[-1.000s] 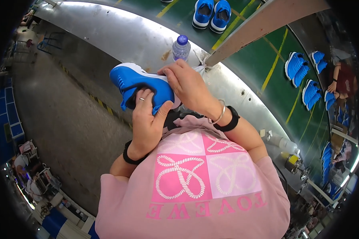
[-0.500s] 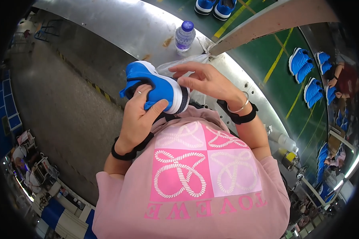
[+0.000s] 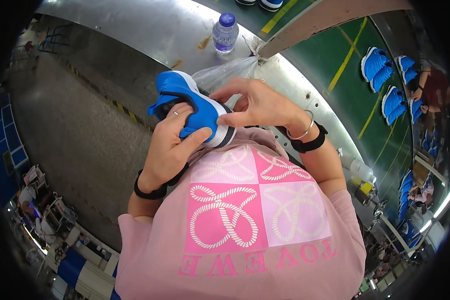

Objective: Inspecting and wiping blue sneakers on a shoe factory assembly line conveyor belt.

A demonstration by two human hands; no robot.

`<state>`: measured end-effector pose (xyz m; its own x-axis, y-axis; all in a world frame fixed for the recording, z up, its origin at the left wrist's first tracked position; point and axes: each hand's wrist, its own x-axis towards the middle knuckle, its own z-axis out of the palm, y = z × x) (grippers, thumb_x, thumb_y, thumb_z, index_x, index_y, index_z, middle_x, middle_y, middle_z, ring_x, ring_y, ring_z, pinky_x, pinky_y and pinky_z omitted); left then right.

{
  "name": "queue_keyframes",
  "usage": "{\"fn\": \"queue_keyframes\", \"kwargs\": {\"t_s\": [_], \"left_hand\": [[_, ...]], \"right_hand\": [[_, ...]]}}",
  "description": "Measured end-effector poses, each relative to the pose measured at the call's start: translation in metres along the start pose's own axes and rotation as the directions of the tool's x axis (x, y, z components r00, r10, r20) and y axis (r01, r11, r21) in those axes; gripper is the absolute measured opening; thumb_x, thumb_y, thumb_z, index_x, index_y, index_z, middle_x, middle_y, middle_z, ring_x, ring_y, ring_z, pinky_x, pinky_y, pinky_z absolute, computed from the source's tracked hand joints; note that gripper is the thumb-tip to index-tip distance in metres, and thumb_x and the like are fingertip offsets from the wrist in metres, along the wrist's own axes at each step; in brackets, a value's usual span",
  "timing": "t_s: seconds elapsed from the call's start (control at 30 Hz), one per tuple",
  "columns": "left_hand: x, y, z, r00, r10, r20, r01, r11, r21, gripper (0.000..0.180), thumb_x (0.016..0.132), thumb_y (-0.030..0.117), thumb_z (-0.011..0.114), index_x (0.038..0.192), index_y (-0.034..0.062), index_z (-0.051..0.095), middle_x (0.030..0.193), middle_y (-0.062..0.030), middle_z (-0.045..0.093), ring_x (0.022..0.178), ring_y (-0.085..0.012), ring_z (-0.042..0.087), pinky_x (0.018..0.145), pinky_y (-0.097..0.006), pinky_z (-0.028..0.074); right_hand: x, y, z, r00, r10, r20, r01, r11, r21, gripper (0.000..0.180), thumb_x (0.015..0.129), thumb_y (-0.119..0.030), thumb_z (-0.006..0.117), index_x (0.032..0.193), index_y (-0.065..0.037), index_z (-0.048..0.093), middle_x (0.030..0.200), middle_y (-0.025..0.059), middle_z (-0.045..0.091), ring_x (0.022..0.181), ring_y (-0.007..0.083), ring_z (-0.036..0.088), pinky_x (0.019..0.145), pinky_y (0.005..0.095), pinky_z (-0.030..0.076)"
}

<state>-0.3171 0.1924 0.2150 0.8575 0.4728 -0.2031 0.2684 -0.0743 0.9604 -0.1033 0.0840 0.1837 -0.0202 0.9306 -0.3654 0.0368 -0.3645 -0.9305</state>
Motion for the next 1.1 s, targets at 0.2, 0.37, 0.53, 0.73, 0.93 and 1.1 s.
{"fn": "queue_keyframes", "kwargs": {"t_s": [0.2,0.37,0.53,0.73,0.93,1.1], "left_hand": [[0.000,-0.006,0.003,1.000,0.019,-0.025,-0.018,0.999,0.029,0.029,0.085,0.014,0.071,0.102,-0.0080,0.062,0.102,-0.0192,0.064,0.098,-0.0302,0.060,0.091,-0.037,0.046],[0.001,-0.003,0.000,1.000,-0.003,-0.008,0.003,1.000,0.008,0.031,0.085,0.015,0.071,0.102,-0.0092,0.062,0.102,-0.0202,0.063,0.097,-0.0298,0.061,0.090,-0.037,0.046],[0.003,-0.006,0.000,1.000,0.015,-0.010,-0.015,1.000,0.014,0.031,0.085,0.015,0.071,0.102,-0.0092,0.062,0.103,-0.0199,0.064,0.097,-0.0297,0.061,0.090,-0.037,0.047],[0.004,-0.002,-0.004,0.999,0.031,-0.025,-0.030,0.999,0.033,0.029,0.085,0.013,0.070,0.103,-0.0089,0.063,0.103,-0.0204,0.064,0.098,-0.0309,0.061,0.090,-0.037,0.046],[0.000,0.003,-0.006,0.990,0.131,-0.046,-0.126,0.987,0.100,0.031,0.085,0.012,0.070,0.107,-0.0094,0.063,0.109,-0.0222,0.065,0.103,-0.0339,0.061,0.092,-0.039,0.046],[0.001,0.003,-0.006,0.958,0.273,-0.092,-0.245,0.939,0.241,0.032,0.087,0.012,0.069,0.109,-0.0103,0.063,0.111,-0.0243,0.064,0.109,-0.0385,0.060,0.094,-0.041,0.046]], "right_hand": [[0.001,0.003,0.003,1.000,-0.008,0.003,0.008,0.997,-0.076,0.054,0.075,-0.021,0.076,0.122,0.004,0.065,0.112,0.0160,0.067,0.084,0.0222,0.072,0.073,0.0301,0.058],[-0.004,-0.004,0.008,0.997,-0.080,0.020,0.082,0.930,-0.359,0.051,0.077,-0.017,0.072,0.122,0.004,0.064,0.110,0.0166,0.068,0.084,0.0236,0.072,0.076,0.0321,0.059],[0.003,0.013,0.002,1.000,0.016,0.005,-0.015,1.000,-0.009,0.051,0.077,-0.017,0.071,0.123,0.004,0.064,0.112,0.0163,0.067,0.088,0.0233,0.072,0.079,0.0322,0.059],[-0.002,0.000,0.008,0.997,-0.069,-0.016,0.065,0.982,-0.179,0.047,0.080,-0.011,0.066,0.125,0.004,0.063,0.109,0.0149,0.069,0.090,0.0202,0.071,0.078,0.0301,0.058],[0.007,0.014,-0.006,0.999,0.031,-0.028,-0.024,0.977,0.214,0.043,0.085,-0.003,0.060,0.127,0.002,0.063,0.126,0.0137,0.061,0.094,0.0168,0.068,0.084,0.0295,0.056],[-0.004,0.004,0.003,0.985,-0.149,-0.087,0.169,0.938,0.303,0.046,0.085,0.000,0.060,0.131,0.002,0.060,0.134,0.0119,0.055,0.104,0.0163,0.065,0.089,0.0308,0.053]]}}
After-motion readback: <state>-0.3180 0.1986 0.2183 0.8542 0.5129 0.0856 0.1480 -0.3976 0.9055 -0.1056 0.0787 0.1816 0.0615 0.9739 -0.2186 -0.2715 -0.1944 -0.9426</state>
